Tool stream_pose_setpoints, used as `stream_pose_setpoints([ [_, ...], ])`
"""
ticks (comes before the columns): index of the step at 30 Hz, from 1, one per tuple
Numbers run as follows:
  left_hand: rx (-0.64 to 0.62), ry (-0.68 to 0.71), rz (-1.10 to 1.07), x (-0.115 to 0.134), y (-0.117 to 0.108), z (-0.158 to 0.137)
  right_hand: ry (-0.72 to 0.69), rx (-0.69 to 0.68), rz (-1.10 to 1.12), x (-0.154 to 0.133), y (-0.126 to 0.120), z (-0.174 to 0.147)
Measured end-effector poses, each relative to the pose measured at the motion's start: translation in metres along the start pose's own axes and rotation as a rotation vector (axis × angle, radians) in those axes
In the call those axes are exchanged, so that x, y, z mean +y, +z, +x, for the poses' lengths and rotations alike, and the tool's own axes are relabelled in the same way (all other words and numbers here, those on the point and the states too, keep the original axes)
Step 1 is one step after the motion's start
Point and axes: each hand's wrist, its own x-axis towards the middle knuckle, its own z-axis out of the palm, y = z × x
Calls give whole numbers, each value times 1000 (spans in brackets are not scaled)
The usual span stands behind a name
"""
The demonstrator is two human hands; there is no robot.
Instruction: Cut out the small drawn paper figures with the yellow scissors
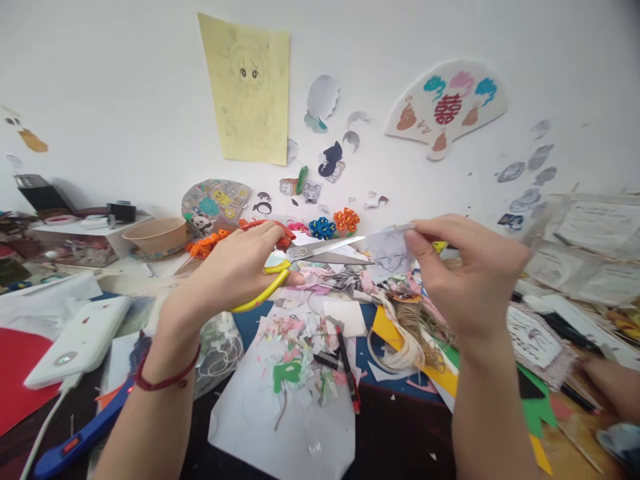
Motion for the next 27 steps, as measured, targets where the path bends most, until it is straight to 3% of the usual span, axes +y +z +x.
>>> stream_pose_setpoints([
  [16,-25,61,-8,23,12,5,-117,-125,-85,-10,3,-5],
  [27,-119,23,24,33,7,9,-198,-97,-105,-12,5,-1],
])
